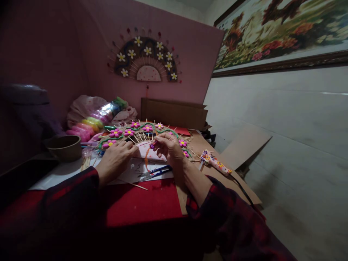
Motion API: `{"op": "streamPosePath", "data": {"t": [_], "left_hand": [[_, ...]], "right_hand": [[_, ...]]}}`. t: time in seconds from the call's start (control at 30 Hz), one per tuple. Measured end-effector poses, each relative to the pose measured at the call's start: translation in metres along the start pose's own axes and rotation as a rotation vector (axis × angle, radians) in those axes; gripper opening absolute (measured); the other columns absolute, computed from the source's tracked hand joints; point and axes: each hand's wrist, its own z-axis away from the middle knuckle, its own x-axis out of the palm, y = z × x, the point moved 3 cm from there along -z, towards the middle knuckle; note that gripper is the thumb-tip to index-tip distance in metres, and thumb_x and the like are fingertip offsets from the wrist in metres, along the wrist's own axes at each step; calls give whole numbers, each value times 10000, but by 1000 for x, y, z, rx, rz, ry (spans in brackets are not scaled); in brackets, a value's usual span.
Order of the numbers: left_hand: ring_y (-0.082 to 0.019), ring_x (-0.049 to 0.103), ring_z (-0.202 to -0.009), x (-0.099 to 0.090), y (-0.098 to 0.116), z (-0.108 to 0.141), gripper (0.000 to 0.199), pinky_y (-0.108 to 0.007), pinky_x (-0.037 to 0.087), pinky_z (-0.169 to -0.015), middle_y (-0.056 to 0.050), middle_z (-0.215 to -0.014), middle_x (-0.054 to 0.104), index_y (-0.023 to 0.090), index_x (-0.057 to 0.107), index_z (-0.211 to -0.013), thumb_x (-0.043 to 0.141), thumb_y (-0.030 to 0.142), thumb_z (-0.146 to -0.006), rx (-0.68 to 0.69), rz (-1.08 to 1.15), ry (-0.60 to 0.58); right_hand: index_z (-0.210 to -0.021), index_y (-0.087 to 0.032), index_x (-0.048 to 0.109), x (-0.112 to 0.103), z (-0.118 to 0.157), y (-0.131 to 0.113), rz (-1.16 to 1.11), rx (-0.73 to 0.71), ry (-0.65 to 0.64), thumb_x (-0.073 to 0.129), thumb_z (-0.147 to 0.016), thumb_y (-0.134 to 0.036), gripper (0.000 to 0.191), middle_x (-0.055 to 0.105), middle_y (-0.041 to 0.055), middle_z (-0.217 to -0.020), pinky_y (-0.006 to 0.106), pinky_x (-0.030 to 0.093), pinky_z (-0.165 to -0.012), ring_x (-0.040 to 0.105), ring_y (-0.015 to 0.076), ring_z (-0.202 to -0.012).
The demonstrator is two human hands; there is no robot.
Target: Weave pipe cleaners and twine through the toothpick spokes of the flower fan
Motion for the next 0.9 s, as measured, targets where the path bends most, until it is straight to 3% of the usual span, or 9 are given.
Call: {"op": "streamPosePath", "data": {"t": [0.1,0.2,0.3,0.37,0.43,0.53,0.7,0.8,0.9], "left_hand": [[-271,545,-946,-3,0,-1,232,-408,410,-808,-128,-952,644,153,656,-891,463,71,-792,-75,199,98],[-218,588,-843,-5,1,-4,193,-338,442,-741,-99,-892,673,157,665,-896,488,191,-827,-259,789,179],[-155,586,-670,-2,11,-7,305,-263,435,-612,-63,-773,680,153,673,-846,486,394,-848,-369,1414,57],[-127,546,-590,-1,17,-8,303,-240,405,-570,-45,-683,660,143,677,-770,551,417,-800,-400,1599,-60],[-105,495,-533,-1,19,-7,258,-231,376,-551,-26,-591,620,137,664,-656,626,378,-738,-418,1636,-122],[-109,486,-531,-2,17,-6,232,-243,378,-573,-24,-538,596,141,646,-554,661,329,-691,-419,1610,-116],[-153,555,-598,-1,16,-7,201,-266,409,-613,-54,-568,650,152,705,-635,590,291,-724,-409,1544,-113],[-154,543,-559,1,17,-7,289,-255,386,-570,-46,-512,621,175,664,-517,528,280,-749,-341,1399,-141],[-145,502,-492,4,14,-5,283,-249,324,-516,-35,-502,600,192,651,-508,503,238,-744,-321,1069,-121]], "right_hand": [[-656,-175,573,-3,-2,4,-5,6,20,670,-667,-277,141,630,-16,-600,162,370,-317,524,76,-436],[-664,-174,577,-4,-3,7,33,-3,47,683,-661,-287,155,636,-12,-594,162,384,-316,556,89,-451],[-676,-169,582,-4,-3,10,115,-24,60,696,-664,-316,186,635,-9,-596,163,389,-310,582,104,-468],[-685,-169,579,-4,-2,11,153,-35,63,693,-674,-325,194,630,-13,-595,165,402,-314,589,109,-476],[-696,-169,578,-4,-3,12,168,-44,61,682,-692,-332,193,639,-9,-616,165,407,-317,593,110,-489],[-701,-172,576,-6,-4,11,150,-59,99,671,-696,-329,183,647,-4,-637,159,392,-314,583,102,-496],[-705,-176,564,-16,-6,7,71,-90,272,671,-670,-293,162,622,-20,-608,158,362,-328,535,79,-469],[-713,-182,550,-21,-6,3,48,-118,365,659,-678,-288,156,602,-34,-593,165,344,-336,496,68,-440],[-711,-186,540,-24,-6,0,37,-148,426,647,-679,-285,149,577,-44,-571,168,331,-334,486,69,-435]]}}
